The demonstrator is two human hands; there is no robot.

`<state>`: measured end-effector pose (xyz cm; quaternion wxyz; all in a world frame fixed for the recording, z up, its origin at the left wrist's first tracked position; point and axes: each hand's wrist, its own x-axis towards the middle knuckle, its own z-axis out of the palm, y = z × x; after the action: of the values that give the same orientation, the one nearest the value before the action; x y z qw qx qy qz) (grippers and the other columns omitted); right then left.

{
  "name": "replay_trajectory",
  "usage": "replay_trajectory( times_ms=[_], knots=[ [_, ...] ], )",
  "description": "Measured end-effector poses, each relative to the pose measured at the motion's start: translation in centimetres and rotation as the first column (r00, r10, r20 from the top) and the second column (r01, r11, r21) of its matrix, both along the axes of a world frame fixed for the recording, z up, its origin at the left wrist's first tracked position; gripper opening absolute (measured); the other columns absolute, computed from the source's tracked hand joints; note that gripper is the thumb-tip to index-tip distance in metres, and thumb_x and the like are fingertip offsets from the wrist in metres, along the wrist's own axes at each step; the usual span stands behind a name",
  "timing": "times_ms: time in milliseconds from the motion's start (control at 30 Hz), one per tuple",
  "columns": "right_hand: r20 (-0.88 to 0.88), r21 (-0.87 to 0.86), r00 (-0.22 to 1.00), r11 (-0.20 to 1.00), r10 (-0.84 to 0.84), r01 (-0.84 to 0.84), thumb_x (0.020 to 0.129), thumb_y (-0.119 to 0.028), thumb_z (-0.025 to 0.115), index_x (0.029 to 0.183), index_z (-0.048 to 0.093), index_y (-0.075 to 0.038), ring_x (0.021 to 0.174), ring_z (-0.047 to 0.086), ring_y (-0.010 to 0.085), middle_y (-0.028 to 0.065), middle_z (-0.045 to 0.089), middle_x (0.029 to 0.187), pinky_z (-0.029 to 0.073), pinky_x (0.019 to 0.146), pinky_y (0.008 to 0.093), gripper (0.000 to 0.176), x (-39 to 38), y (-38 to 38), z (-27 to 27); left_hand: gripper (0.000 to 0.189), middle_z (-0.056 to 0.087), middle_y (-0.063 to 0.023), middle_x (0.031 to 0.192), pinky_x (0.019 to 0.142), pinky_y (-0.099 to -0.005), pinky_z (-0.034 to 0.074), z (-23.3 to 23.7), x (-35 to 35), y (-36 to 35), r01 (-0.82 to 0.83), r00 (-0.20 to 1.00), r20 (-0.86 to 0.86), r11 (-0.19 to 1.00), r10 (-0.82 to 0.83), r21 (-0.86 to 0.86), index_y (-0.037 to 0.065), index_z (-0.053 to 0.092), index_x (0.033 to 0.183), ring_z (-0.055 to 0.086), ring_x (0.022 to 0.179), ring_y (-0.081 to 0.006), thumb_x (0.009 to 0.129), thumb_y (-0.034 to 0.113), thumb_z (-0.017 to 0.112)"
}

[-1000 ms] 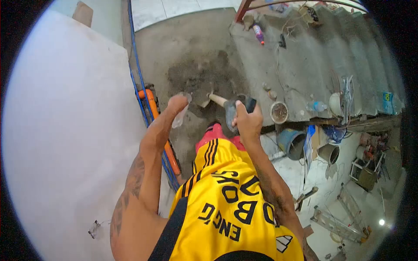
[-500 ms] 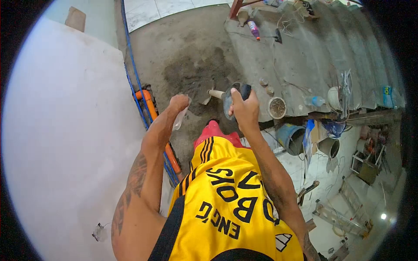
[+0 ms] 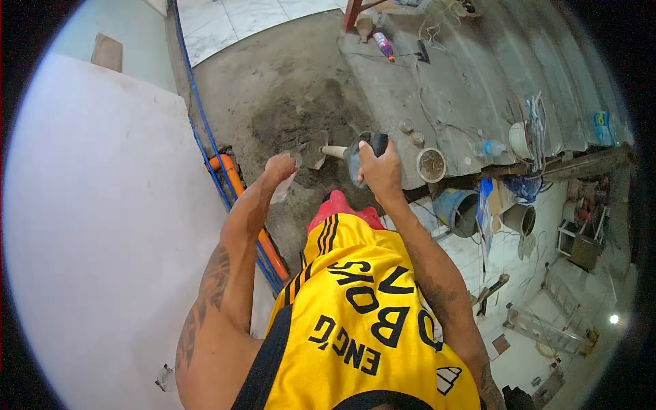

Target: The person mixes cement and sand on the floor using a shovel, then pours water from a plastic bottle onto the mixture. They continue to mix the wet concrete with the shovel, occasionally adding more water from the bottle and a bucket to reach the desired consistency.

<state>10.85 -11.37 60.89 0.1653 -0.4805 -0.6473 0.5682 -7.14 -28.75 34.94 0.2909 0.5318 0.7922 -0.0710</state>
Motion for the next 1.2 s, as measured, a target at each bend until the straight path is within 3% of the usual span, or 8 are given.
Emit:
replay_trajectory(
  times_ms=[333, 433, 533, 667, 767, 800, 1000, 1200],
  knots=[
    [0.057, -0.010, 0.995, 0.997, 0.078, -0.078, 0.083, -0.019, 0.062, 0.089, 0.052, 0.002, 0.043, 0.054, 0.0148, 0.0081, 0.056, 0.066, 0.043, 0.040, 0.0309, 0.024, 0.6, 0.5, 0.6, 0.036, 0.066, -0.0169, 0.082, 0.070, -0.0447, 0.051, 2.2, -0.2, -2.6, -0.088, 0.995, 0.057, 0.995, 0.086, 0.049, 0.002, 0.067, 0.081, 0.064, 0.080, -0.0345, 0.088, 0.034, 0.054],
    [0.096, 0.526, 0.926, 0.772, 0.364, -0.358, 0.082, -0.022, 0.061, 0.084, 0.055, 0.001, 0.043, 0.054, 0.0157, 0.0096, 0.058, 0.068, 0.043, 0.044, 0.0318, 0.024, 0.2, 1.6, 1.6, 0.035, 0.066, -0.0179, 0.083, 0.069, -0.0463, 0.050, 2.9, -0.8, -3.4, -0.198, 0.979, 0.063, 0.976, 0.193, 0.088, 0.001, 0.065, 0.082, 0.063, 0.080, -0.0366, 0.089, 0.033, 0.053],
    [0.114, 0.481, 0.864, 0.734, 0.490, -0.479, 0.081, -0.025, 0.062, 0.090, 0.054, 0.004, 0.060, 0.065, 0.0291, 0.0168, 0.060, 0.065, 0.050, 0.058, 0.0382, 0.031, -0.8, 1.8, 6.1, 0.035, 0.065, -0.0188, 0.083, 0.070, -0.0476, 0.049, 3.3, 1.1, -6.6, -0.321, 0.945, 0.108, 0.936, 0.307, 0.147, 0.001, 0.064, 0.082, 0.062, 0.079, -0.0380, 0.090, 0.033, 0.052],
    [-0.017, -0.117, 1.000, 0.993, 0.004, -0.006, 0.079, -0.026, 0.063, 0.098, 0.055, 0.003, 0.068, 0.063, 0.0354, 0.0195, 0.063, 0.074, 0.050, 0.064, 0.0402, 0.035, -2.3, 4.6, 5.7, 0.035, 0.064, -0.0190, 0.081, 0.071, -0.0487, 0.048, 3.5, 1.8, -7.5, -0.384, 0.923, 0.102, 0.906, 0.371, 0.177, 0.001, 0.062, 0.082, 0.061, 0.079, -0.0388, 0.090, 0.033, 0.051],
    [0.094, 0.228, 0.990, 0.965, 0.108, -0.127, 0.082, -0.026, 0.062, 0.091, 0.054, 0.003, 0.044, 0.054, 0.0158, 0.0084, 0.055, 0.060, 0.044, 0.045, 0.0313, 0.031, -1.7, 3.5, -0.9, 0.034, 0.063, -0.0194, 0.080, 0.070, -0.0488, 0.047, 4.6, 1.8, -8.3, -0.426, 0.904, 0.082, 0.879, 0.419, 0.212, 0.002, 0.061, 0.080, 0.060, 0.078, -0.0390, 0.090, 0.033, 0.051],
    [0.152, 0.181, 0.967, 0.956, 0.205, -0.231, 0.078, -0.032, 0.064, 0.099, 0.055, 0.002, 0.074, 0.063, 0.0390, 0.0234, 0.063, 0.078, 0.049, 0.069, 0.0446, 0.041, -1.4, 2.7, -0.8, 0.033, 0.063, -0.0196, 0.079, 0.070, -0.0487, 0.046, 5.2, 1.5, -8.0, -0.438, 0.898, 0.075, 0.869, 0.433, 0.231, 0.002, 0.061, 0.080, 0.060, 0.077, -0.0390, 0.090, 0.033, 0.051],
    [0.214, 0.241, 0.908, 0.882, 0.360, -0.406, 0.079, -0.029, 0.063, 0.115, 0.049, -0.003, 0.080, 0.062, 0.0437, 0.0273, 0.063, 0.083, 0.050, 0.069, 0.0491, 0.046, 1.6, 0.8, 5.1, 0.031, 0.060, -0.0204, 0.075, 0.066, -0.0485, 0.044, 10.4, -1.1, -4.4, -0.365, 0.920, 0.040, 0.816, 0.390, 0.448, 0.002, 0.059, 0.075, 0.058, 0.074, -0.0395, 0.088, 0.031, 0.055],
    [0.216, 0.149, 0.944, 0.947, 0.251, -0.286, 0.080, -0.023, 0.063, 0.116, 0.047, -0.003, 0.080, 0.061, 0.0456, 0.0287, 0.062, 0.081, 0.049, 0.068, 0.0502, 0.045, 4.3, 1.6, 1.0, 0.031, 0.058, -0.0186, 0.081, 0.067, -0.0472, 0.044, 14.9, -3.1, 7.6, -0.300, 0.938, -0.014, 0.827, 0.348, 0.476, 0.003, 0.058, 0.077, 0.057, 0.077, -0.0383, 0.091, 0.030, 0.052]
  ],
)
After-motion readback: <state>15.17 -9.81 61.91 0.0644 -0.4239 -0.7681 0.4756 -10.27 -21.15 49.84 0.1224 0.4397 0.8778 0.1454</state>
